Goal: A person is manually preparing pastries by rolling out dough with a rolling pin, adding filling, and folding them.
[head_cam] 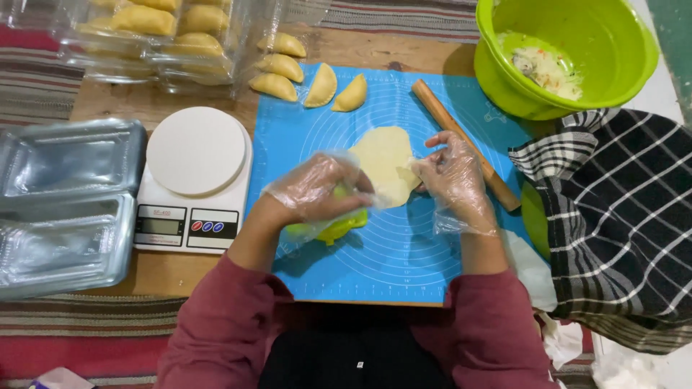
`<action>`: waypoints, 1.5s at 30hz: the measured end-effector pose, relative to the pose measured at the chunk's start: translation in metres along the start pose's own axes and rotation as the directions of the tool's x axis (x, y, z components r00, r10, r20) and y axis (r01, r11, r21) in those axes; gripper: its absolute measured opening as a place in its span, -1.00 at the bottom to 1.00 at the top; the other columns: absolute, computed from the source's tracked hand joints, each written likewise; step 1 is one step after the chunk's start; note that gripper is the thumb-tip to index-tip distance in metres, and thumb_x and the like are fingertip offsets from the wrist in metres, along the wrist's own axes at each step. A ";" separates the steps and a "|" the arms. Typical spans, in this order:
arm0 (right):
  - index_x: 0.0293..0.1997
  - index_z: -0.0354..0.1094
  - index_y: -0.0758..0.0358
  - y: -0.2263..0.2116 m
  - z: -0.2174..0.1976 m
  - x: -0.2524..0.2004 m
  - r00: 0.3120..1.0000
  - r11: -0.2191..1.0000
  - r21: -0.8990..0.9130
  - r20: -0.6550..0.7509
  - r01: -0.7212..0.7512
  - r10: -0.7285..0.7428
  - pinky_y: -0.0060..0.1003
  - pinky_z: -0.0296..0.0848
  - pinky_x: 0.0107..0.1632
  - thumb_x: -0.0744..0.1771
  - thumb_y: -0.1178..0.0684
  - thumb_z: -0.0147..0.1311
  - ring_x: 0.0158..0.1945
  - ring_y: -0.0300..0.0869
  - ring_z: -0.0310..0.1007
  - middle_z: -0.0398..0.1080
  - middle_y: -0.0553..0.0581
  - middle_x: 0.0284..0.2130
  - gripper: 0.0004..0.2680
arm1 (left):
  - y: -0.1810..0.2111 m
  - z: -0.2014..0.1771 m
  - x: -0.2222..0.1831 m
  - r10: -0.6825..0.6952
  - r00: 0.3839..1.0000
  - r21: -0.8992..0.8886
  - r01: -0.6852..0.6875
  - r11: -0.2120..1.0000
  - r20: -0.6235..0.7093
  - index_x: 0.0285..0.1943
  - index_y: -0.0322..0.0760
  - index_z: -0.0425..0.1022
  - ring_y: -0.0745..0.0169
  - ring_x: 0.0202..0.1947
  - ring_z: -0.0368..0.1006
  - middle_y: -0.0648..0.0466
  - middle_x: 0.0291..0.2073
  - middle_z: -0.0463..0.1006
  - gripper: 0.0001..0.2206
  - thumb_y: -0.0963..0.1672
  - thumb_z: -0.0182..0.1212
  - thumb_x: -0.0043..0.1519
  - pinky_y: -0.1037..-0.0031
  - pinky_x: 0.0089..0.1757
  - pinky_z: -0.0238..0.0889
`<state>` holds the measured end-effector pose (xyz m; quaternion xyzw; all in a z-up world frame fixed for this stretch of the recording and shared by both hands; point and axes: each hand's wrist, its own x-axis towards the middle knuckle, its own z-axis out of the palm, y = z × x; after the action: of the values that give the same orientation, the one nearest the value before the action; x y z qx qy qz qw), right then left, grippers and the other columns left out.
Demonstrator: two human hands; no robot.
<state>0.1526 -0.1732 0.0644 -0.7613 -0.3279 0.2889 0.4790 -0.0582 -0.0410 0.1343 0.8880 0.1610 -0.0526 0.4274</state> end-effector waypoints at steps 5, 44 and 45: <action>0.04 0.24 0.23 0.005 -0.003 0.004 0.996 0.996 0.046 0.037 0.081 -0.083 -0.36 0.68 -0.43 0.27 0.24 0.16 -0.43 -0.15 0.58 0.35 0.17 -0.45 -0.73 | 0.011 -0.011 0.043 0.029 0.980 0.160 0.003 0.987 -0.197 0.14 -0.41 0.53 -0.32 0.11 0.49 -0.32 -0.03 0.59 -0.70 -0.13 -0.05 0.40 -0.10 0.10 0.31; -0.13 0.34 0.40 -0.074 -0.013 -0.054 0.681 0.677 -0.173 -0.043 0.715 -0.731 -0.18 0.67 -0.15 0.32 0.27 0.35 -0.25 0.01 0.64 0.53 0.23 -0.32 -0.81 | -0.007 -0.054 -0.005 0.587 0.778 0.839 -0.152 0.522 -0.225 -0.47 -0.08 0.57 -0.02 -0.47 0.54 0.12 -0.63 0.51 -0.84 -0.24 0.26 0.12 0.07 -0.28 0.42; -0.13 0.34 0.40 -0.076 -0.012 -0.060 0.692 0.687 -0.171 -0.036 0.707 -0.721 -0.18 0.67 -0.15 0.32 0.27 0.35 -0.25 0.01 0.64 0.53 0.23 -0.32 -0.81 | -0.006 -0.052 -0.021 0.579 0.784 0.832 -0.155 0.533 -0.225 -0.47 -0.08 0.57 -0.02 -0.47 0.54 0.12 -0.63 0.51 -0.84 -0.24 0.26 0.12 0.07 -0.28 0.42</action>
<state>0.1075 -0.2018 0.1468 -0.6193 -0.5937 0.0167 0.5136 -0.0825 -0.0021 0.1670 0.9785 0.0240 0.1980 -0.0517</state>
